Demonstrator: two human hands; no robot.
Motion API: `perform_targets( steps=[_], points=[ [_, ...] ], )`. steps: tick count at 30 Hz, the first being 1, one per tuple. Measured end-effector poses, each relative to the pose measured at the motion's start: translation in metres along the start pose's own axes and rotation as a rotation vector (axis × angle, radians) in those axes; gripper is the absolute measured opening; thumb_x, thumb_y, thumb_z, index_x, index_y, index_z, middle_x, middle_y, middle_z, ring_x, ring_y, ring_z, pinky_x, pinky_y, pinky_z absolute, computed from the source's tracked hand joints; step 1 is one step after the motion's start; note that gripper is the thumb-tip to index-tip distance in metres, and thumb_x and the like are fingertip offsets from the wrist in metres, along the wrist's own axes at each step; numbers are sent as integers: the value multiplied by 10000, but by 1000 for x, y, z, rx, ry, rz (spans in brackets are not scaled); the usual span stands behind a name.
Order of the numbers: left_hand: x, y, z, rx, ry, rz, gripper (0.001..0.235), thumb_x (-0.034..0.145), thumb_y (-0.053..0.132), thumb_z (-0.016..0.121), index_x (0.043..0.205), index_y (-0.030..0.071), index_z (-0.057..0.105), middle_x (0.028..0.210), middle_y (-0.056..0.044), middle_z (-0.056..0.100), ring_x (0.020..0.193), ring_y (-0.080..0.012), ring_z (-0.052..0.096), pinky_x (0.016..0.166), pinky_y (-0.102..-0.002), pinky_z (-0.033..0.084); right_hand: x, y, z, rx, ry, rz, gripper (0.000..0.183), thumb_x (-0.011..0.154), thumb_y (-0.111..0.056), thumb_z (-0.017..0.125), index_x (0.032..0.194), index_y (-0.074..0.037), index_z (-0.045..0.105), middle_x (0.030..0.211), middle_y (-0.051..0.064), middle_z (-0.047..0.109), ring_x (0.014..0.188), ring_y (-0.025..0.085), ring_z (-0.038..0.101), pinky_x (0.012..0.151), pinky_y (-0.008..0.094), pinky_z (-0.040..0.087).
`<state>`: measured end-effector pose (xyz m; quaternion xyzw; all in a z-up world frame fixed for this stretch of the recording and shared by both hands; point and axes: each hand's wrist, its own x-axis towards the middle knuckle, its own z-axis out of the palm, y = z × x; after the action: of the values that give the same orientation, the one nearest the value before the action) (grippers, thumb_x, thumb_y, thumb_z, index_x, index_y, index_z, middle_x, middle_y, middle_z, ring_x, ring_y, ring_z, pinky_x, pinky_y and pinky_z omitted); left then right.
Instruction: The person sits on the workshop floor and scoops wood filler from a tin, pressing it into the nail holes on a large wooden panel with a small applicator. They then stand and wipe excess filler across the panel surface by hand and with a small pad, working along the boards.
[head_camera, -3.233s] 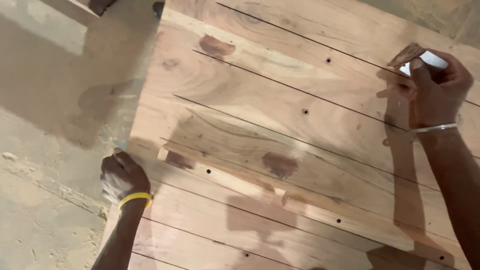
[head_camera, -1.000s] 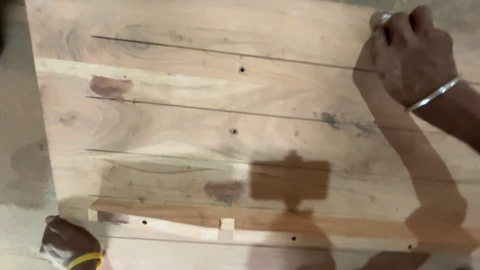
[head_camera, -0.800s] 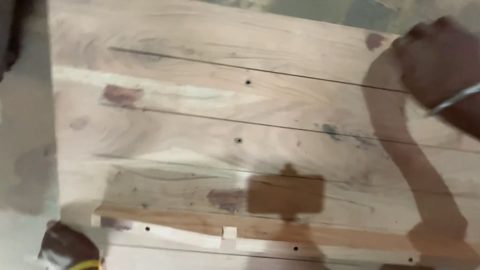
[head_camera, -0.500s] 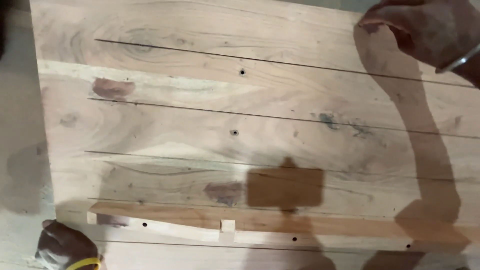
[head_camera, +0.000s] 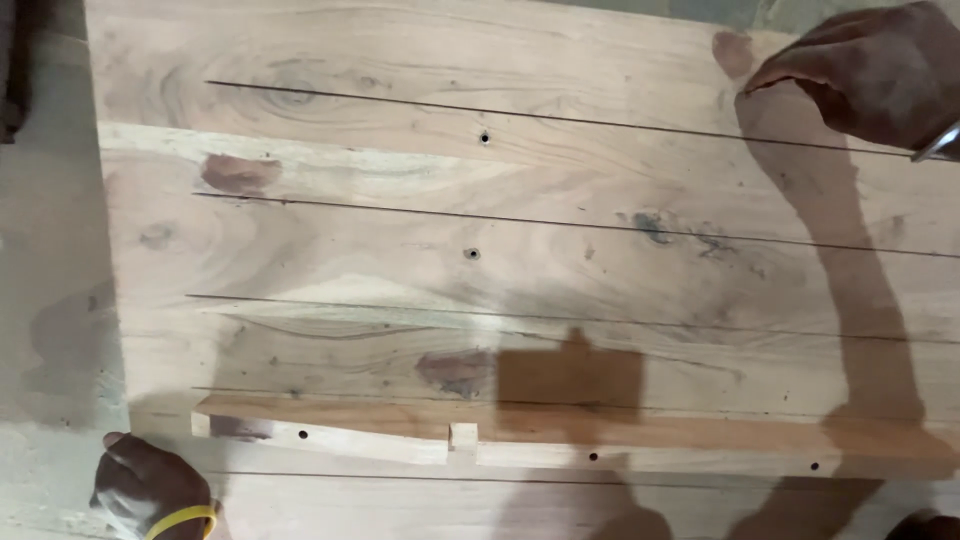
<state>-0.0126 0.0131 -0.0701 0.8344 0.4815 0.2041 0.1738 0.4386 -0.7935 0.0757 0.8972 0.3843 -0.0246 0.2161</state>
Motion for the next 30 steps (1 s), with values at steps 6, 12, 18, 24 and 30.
perform_targets(
  steps=[6, 12, 18, 24, 30],
  points=[
    [-4, 12, -12, 120, -29, 18, 644, 1223, 309, 382, 856, -116, 696, 756, -271, 661, 612, -386, 606, 594, -508, 448, 30, -115, -72, 308, 170, -14, 227, 1048, -78, 657, 1251, -143, 733, 1107, 83, 751, 998, 199, 745, 842, 347, 623],
    [1, -5, 2, 83, -23, 75, 607, 1192, 272, 358, 858, -120, 678, 747, -266, 664, 611, -364, 597, 580, -500, 438, 20, -156, -113, 379, 294, 78, 212, 929, -22, 713, 1131, -59, 763, 986, 159, 759, 909, 288, 738, 766, 426, 614],
    [10, -20, 10, 114, 20, 142, 623, 1201, 266, 343, 825, -100, 677, 754, -253, 679, 618, -369, 600, 637, -493, 467, 27, -145, -113, 286, 523, 29, 135, 1031, 4, 645, 1139, -32, 719, 1056, 142, 732, 928, 245, 706, 831, 373, 606],
    [1, -5, -6, 167, -67, 93, 623, 1205, 263, 326, 793, -91, 632, 728, -262, 636, 608, -365, 578, 600, -507, 429, 48, -153, -94, 132, 480, 42, 124, 1012, -13, 711, 1099, -74, 775, 985, 107, 759, 879, 225, 721, 799, 350, 604],
    [1, -10, -2, 169, -60, 100, 683, 1232, 303, 342, 739, -91, 604, 669, -254, 599, 590, -372, 530, 613, -513, 387, 47, -178, -76, 139, 586, 73, 184, 1072, 53, 633, 1123, -92, 734, 1075, 76, 757, 997, 192, 737, 915, 334, 607]
  ],
)
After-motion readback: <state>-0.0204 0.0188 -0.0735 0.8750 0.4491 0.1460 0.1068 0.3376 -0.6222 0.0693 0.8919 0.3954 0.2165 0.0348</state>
